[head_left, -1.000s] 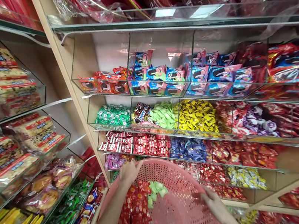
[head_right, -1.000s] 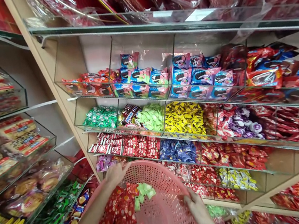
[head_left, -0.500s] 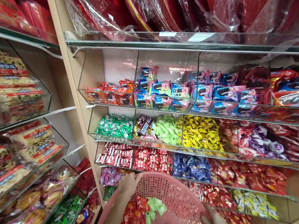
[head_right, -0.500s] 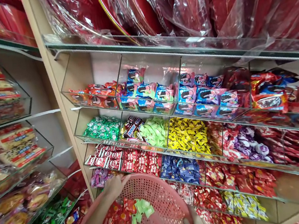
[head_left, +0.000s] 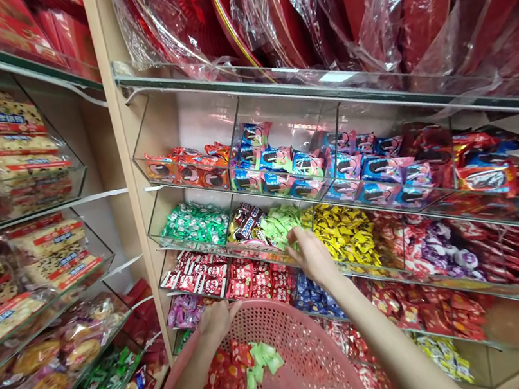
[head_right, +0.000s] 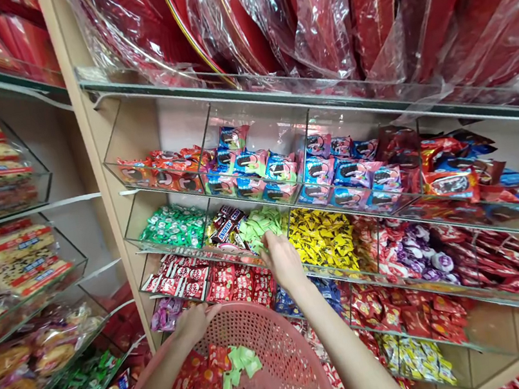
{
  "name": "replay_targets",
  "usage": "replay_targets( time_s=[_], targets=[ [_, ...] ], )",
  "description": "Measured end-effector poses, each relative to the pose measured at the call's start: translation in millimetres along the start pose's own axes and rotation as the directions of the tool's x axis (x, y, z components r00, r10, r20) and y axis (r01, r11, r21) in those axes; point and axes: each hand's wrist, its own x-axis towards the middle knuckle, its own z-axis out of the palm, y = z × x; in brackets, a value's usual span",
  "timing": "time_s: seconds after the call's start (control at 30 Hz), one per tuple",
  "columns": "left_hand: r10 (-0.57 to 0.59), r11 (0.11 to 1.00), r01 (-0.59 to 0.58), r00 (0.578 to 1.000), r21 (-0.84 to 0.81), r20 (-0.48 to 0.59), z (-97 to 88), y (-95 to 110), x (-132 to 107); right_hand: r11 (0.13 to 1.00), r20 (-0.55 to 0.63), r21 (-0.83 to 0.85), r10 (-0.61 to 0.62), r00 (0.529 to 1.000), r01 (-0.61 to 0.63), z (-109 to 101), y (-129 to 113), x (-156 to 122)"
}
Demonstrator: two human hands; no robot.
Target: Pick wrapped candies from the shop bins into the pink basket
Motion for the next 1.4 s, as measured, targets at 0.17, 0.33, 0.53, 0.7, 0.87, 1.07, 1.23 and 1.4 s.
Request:
replay_targets(
  time_s=[0.17,0.33,0.53,0.7,0.87,1.07,1.23,1.4],
  targets=[
    [0.003,1.0,-0.002,1.0,-0.017,0.029,-0.6,2,-3,0.985,0.089,-0.156,0.093,0.992,-0.079,14,2,14],
    [0.029,1.0,-0.028,0.999,-0.01,0.036,2.2,9,-7,0.981,0.142,-0.131,0.158,0.977,-0.14,16,5,21],
    [0.039,0.999,-0.039,0.998,-0.001,0.058,3.4,14,-7,0.971,0.178,-0.092,0.234,0.956,-0.221,18,4,32],
    [0.039,0.999,-0.038,0.997,-0.024,0.069,5.1,13,-6,0.97,0.209,-0.006,0.24,0.948,-0.244,20,6,36],
    [0.041,0.999,-0.039,0.997,-0.024,0.063,5.8,13,-6,0.969,0.177,0.073,0.219,0.959,-0.235,26,8,35],
    [0.051,0.999,-0.05,0.996,-0.017,0.076,4.1,14,-6,0.935,-0.057,0.324,0.174,0.983,-0.146,2,-7,9],
    [0.053,0.999,-0.053,0.995,0.002,0.083,2.5,16,-5,0.733,0.104,0.67,0.064,0.993,-0.118,17,-24,-47],
    [0.07,0.997,-0.071,0.995,0.006,0.076,3.7,16,-4,0.803,0.65,0.376,0.127,0.75,-0.462,121,-16,-108]
  ],
)
